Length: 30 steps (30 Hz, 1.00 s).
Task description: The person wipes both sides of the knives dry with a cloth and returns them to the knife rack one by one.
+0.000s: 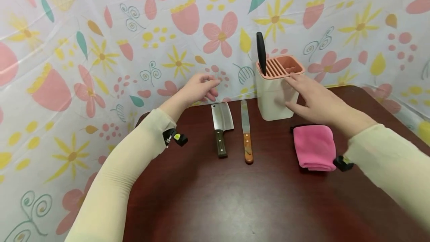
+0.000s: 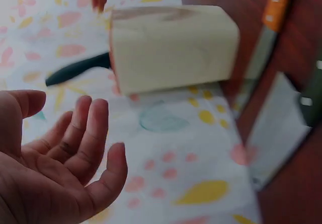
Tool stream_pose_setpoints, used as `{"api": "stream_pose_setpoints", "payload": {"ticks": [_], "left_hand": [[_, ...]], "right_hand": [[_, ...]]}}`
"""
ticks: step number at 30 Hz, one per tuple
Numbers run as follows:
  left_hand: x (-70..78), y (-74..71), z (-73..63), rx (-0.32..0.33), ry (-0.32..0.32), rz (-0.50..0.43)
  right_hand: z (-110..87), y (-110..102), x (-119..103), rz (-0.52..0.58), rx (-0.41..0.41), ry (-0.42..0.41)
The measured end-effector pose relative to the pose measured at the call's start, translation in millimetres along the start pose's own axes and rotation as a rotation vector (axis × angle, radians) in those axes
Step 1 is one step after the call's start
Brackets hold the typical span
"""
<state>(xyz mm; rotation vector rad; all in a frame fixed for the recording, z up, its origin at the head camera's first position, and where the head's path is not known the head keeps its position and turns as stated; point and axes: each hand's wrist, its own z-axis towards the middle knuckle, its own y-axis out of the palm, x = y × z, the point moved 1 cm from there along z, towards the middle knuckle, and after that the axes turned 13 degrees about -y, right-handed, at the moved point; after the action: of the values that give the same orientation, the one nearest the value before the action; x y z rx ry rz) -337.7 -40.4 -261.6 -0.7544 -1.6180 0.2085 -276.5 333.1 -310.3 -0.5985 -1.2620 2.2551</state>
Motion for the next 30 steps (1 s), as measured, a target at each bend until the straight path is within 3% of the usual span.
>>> {"api": "stream_pose_setpoints", "payload": {"ticks": [2, 7, 13, 18, 25, 30], "left_hand": [[-21.4, -1.8, -1.5, -0.004, -0.088, -0.026], [-74.1, 3.4, 2.4, -0.043, -0.281, -0.033], [-113.2, 19.3, 9.3, -0.028, -0.374, 0.079], [-126.2, 35.1, 14.3, -0.020, -0.392, 0.220], [-129.2, 55.3, 16.0, -0.049, -0.418, 0.388], [-124.4, 63.6, 16.8, -0.069, -0.414, 0.421]], "right_hand": [[-12.9, 0, -4, 0.011, -0.067, 0.007], [-42.8, 7, -16, 0.019, -0.300, 0.117], [-66.3, 25, -28, 0.043, -0.474, 0.206], [-81.1, 44, -35, 0.061, -0.582, 0.248], [-98.8, 69, -34, 0.008, -0.525, 0.172], [-106.5, 74, -30, 0.025, -0.501, 0.191]]}}
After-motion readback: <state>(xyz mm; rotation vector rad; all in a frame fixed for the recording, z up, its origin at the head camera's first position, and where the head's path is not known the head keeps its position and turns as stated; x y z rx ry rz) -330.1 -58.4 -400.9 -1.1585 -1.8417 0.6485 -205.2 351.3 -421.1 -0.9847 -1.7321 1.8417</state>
